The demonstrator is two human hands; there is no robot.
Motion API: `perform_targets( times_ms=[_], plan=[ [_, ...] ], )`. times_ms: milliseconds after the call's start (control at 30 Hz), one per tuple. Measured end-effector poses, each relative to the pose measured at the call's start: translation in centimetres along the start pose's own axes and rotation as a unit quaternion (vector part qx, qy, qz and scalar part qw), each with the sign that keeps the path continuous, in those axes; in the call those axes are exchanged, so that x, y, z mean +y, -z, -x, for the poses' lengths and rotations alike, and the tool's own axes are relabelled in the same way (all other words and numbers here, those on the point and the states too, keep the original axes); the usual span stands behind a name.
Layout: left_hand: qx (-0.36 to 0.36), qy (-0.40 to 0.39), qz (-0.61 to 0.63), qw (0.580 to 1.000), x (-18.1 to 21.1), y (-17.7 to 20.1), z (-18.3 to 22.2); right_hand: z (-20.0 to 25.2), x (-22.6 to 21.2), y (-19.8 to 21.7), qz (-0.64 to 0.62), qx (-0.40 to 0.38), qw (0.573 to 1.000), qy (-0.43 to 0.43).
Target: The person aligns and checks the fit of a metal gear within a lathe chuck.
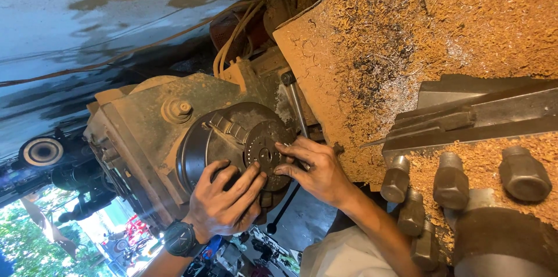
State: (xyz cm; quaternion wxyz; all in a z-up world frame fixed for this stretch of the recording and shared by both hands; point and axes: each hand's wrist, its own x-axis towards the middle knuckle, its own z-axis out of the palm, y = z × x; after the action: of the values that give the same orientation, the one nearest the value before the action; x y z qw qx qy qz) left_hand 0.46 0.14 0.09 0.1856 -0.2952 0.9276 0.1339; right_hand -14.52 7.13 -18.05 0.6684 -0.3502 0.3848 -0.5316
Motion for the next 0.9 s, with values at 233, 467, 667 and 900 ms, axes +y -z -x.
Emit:
perform_targets(
  times_ms=[233,467,667,900],
  plan=[
    [0.005,0.001,0.001,1.0,0.0,0.0,0.0,0.0,0.0,0.1,0.002,-0.005,1.0,-0.008],
    [0.011,-0.008,-0.005,1.0,-0.1,-0.2,0.3,0.0,0.0,0.1,0.005,-0.004,1.0,-0.007],
    [0.026,-0.016,-0.014,0.999,-0.2,-0.7,0.9,-0.1,-0.1,0.1,0.003,-0.003,1.0,-0.002],
    [0.012,-0.016,-0.004,1.0,-0.2,-0.2,0.5,-0.1,-0.2,0.1,0.005,0.0,1.0,0.002]
  ],
)
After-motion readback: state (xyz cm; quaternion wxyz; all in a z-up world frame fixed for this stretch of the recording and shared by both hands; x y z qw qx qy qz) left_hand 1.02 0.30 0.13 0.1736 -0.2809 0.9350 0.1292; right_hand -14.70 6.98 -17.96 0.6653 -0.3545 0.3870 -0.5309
